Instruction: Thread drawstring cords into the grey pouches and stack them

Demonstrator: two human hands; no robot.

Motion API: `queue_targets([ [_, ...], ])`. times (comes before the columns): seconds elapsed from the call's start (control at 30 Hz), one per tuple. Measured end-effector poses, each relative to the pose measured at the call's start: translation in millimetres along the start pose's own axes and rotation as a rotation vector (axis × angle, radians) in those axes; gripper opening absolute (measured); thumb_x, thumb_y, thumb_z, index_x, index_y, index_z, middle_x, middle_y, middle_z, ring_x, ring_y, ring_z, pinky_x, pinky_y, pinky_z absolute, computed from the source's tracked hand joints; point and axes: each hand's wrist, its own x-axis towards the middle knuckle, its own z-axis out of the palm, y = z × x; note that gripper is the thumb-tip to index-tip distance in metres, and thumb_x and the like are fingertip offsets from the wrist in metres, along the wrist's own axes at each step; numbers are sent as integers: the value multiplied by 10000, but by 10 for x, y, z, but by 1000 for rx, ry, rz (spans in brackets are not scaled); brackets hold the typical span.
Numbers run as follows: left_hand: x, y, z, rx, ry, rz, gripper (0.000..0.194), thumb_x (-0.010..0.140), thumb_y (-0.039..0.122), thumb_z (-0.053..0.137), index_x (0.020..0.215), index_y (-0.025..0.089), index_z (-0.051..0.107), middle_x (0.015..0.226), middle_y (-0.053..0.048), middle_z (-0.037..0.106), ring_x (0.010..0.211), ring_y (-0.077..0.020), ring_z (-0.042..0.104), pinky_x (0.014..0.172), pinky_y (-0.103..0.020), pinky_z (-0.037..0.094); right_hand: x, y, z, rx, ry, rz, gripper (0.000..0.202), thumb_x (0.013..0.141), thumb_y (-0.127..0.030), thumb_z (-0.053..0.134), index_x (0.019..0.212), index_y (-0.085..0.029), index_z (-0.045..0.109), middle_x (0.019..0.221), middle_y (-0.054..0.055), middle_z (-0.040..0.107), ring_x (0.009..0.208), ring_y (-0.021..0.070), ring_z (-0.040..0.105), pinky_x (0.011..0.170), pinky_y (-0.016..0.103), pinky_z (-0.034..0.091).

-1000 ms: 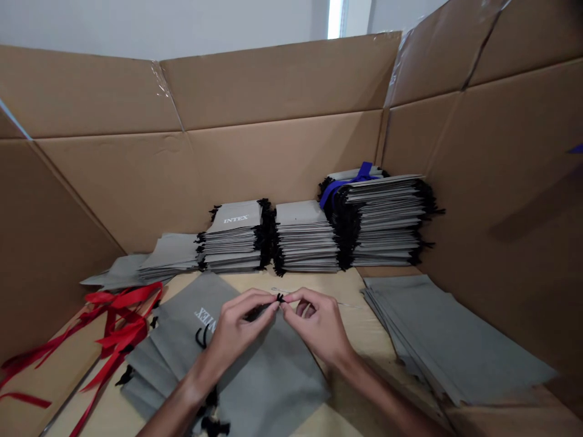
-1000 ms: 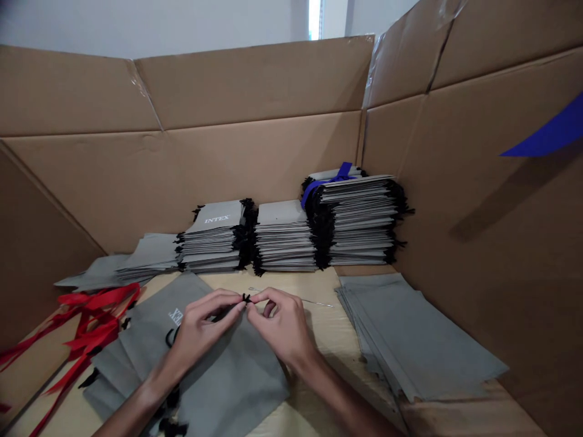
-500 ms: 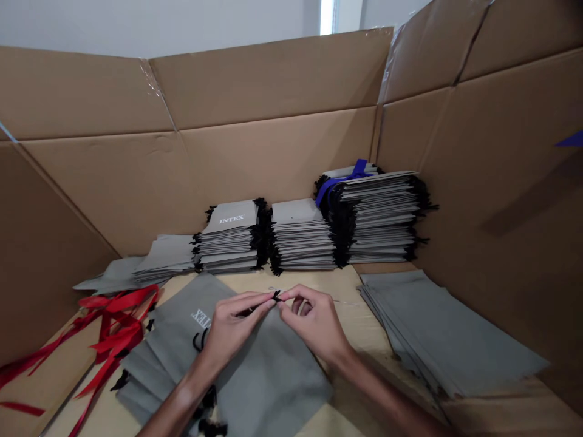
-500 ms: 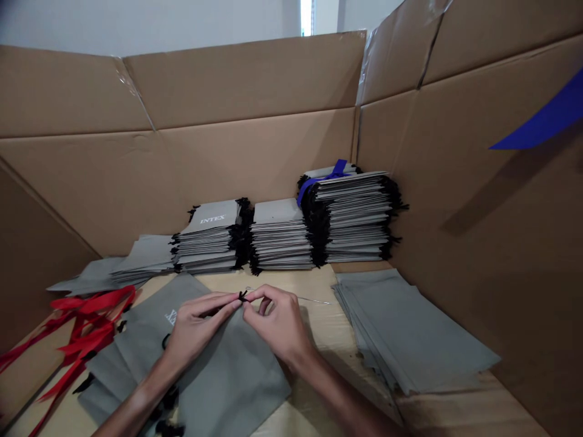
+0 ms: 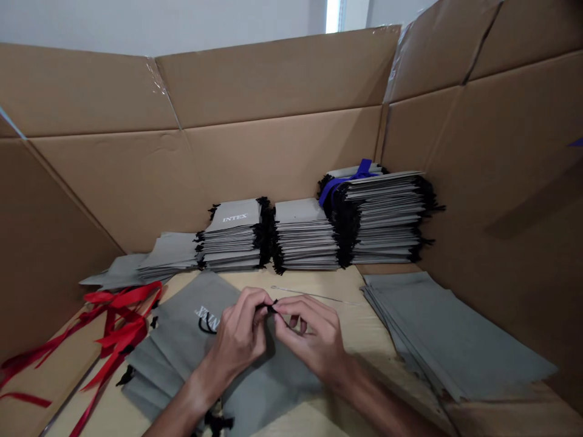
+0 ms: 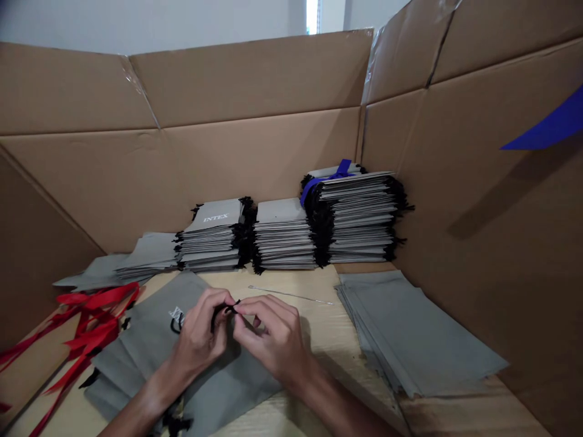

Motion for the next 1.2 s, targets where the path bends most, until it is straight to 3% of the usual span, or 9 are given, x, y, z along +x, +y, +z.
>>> queue_targets([
  [0.27,30,78,74,-123,-7,-155,199,1038,71,423,1073,243,517,912,6,555,778,-140,579,691,-221,469,8,19,-1,-41,7,59,171,930,-118,729,1015,-264,759,1001,23,848,709,168,734,690,316,585],
  [0.43,33,106,75,-246,-22,-265,163,1068,134,433,1032,251,540,912,3,568,809,-158,577,729,-240,466,90,41,-85,16,-46,84,169,938,-138,701,1024,-253,790,987,44,841,759,175,739,641,288,556],
  [0.57,41,51,46,-318,-127,-354,121,1083,221,485,1014,248,581,901,4,597,789,-163,579,723,-256,453,216,87,-209,157,-235,305,122,872,-176,734,959,-234,796,891,10,770,643,117,625,544,219,461],
  [0.7,52,-4,57,-437,-214,-463,145,1087,321,503,1006,241,593,888,1,613,793,-175,584,723,-271,450,311,91,-289,278,-349,513,95,809,-211,743,882,-208,803,878,7,695,689,112,570,556,203,410],
  [0.97,34,14,100,-533,-249,-539,215,1080,413,512,998,233,595,874,2,610,812,-181,573,743,-279,447,354,82,-306,505,-406,745,141,745,-299,809,802,-180,760,685,-28,566,585,93,407,480,202,291],
  [1.2,17,0,117,-518,-208,-549,188,1074,389,532,1021,230,617,927,-20,678,867,-195,627,794,-295,485,304,117,-225,540,-348,772,199,790,-371,800,825,-205,696,627,-59,508,499,74,344,416,194,242],
])
